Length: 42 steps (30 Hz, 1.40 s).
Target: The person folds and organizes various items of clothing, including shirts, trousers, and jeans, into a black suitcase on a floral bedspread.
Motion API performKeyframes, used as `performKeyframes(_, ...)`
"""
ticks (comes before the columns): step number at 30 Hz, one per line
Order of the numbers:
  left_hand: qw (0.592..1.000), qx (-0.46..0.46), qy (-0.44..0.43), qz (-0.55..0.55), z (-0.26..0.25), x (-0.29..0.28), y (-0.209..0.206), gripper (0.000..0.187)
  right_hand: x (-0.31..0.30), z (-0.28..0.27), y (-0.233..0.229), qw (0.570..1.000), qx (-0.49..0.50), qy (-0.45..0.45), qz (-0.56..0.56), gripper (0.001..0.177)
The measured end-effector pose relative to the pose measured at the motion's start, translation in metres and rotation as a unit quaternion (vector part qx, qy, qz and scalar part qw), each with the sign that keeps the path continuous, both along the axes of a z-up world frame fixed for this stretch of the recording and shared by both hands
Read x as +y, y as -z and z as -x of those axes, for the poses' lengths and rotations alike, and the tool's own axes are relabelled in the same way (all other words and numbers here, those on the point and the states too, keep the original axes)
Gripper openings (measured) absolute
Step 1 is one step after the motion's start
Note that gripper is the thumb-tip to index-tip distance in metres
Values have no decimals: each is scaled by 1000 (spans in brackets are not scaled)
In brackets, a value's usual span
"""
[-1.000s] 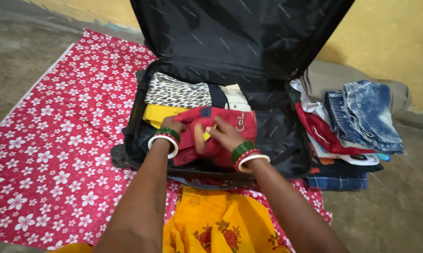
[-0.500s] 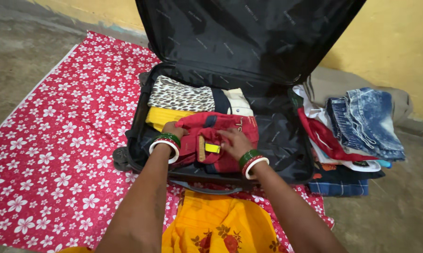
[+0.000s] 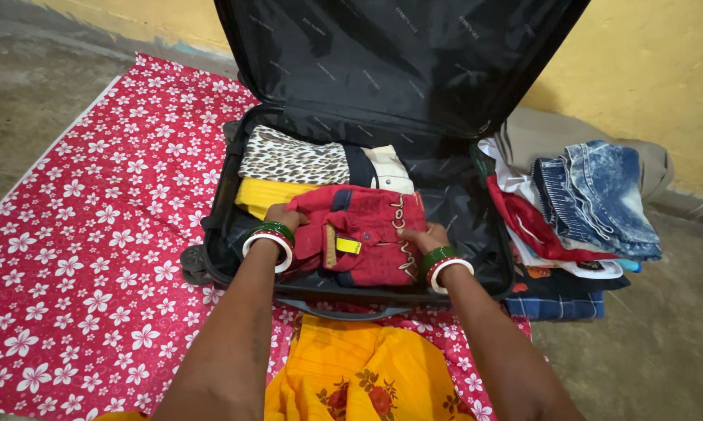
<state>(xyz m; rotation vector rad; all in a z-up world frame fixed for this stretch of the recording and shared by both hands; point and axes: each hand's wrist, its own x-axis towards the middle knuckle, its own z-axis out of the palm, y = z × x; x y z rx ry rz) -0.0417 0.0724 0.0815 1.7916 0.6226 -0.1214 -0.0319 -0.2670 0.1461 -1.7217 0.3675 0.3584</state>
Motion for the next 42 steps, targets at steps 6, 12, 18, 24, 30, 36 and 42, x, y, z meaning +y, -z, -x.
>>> performKeyframes(6,994,7,111,-2,-6,-33,20,53,-16,-19,-52,985,-93,-14,146,29)
performKeyframes(12,984,29,160,67,-9,-88,60,50,14,2,-81,832,-241,-47,498,55)
performKeyframes(18,926,32,114,359,-10,-96,47,45,84,62,-69,783,-352,-228,459,62)
performKeyframes(24,840,0,17,542,-5,-78,42,47,104,81,-41,781,-368,-346,367,56)
performKeyframes(30,969,-40,56,237,-29,-73,81,41,68,41,-15,860,-329,-145,361,18)
performKeyframes(36,967,-26,39,252,-49,-67,127,32,24,2,28,970,-119,-129,170,64)
performKeyframes(42,880,-112,30,462,-67,-64,136,22,18,-1,18,974,-75,-209,55,80)
